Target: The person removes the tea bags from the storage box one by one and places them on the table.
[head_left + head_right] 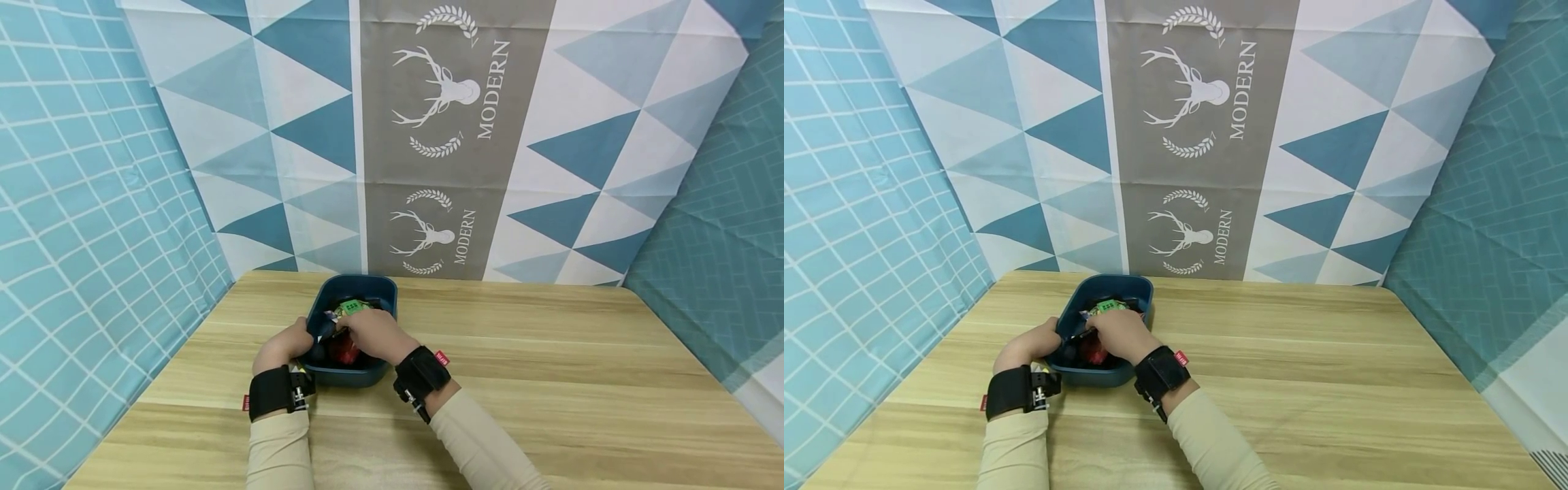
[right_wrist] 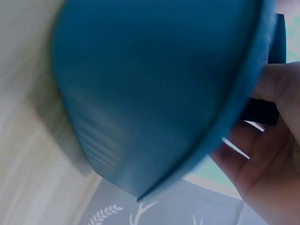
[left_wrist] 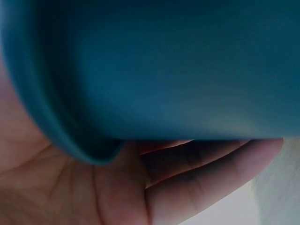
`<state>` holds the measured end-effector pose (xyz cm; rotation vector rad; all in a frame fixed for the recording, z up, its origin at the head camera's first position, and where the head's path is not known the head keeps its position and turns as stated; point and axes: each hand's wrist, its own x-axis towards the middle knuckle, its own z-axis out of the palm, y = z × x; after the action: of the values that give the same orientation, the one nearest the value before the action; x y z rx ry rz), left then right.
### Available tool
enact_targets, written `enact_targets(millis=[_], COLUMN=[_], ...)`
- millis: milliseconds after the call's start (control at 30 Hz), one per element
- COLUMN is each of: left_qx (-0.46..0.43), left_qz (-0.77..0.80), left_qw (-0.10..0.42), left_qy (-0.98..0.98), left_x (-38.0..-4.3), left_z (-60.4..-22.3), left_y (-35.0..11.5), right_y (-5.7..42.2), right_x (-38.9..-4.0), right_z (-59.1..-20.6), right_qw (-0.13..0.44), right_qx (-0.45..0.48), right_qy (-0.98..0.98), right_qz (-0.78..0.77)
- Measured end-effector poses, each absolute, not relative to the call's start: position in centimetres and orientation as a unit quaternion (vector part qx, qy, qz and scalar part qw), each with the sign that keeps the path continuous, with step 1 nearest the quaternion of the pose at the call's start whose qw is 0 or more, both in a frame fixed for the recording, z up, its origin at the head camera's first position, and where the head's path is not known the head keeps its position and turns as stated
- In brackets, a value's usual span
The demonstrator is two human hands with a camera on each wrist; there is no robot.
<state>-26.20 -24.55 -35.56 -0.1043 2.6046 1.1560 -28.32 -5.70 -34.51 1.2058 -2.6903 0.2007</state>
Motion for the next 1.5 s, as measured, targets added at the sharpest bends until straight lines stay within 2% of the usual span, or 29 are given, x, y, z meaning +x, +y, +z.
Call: enact_targets(millis=[300,600,800,1067,1300,1500], left_qx=[-0.038,-0.028,-0.036,-0.040,-0.032,-0.031], left_qz=[0.414,0.391,0.397,0.390,0.401,0.416], left_qw=[0.140,0.136,0.140,0.147,0.143,0.145], left_qy=[0.899,0.910,0.906,0.908,0.904,0.897], left_x=[-25.9,-25.9,-25.9,-25.9,-26.1,-26.2], left_z=[-35.5,-35.5,-35.4,-35.1,-35.2,-35.5], left_y=[-24.4,-24.6,-24.6,-24.7,-25.0,-24.9], right_y=[-4.7,-3.3,-0.9,2.6,5.5,6.7], right_x=[-28.3,-30.0,-31.9,-35.0,-37.5,-38.6], right_z=[-33.4,-32.2,-31.7,-32.7,-33.9,-35.2], right_qw=[0.112,0.116,0.128,0.159,0.125,0.122], right_qx=[0.411,0.400,0.339,0.260,0.218,0.214], right_qy=[-0.901,-0.900,-0.913,-0.931,-0.950,-0.959], right_qz=[0.078,0.125,0.185,0.200,0.184,0.139])
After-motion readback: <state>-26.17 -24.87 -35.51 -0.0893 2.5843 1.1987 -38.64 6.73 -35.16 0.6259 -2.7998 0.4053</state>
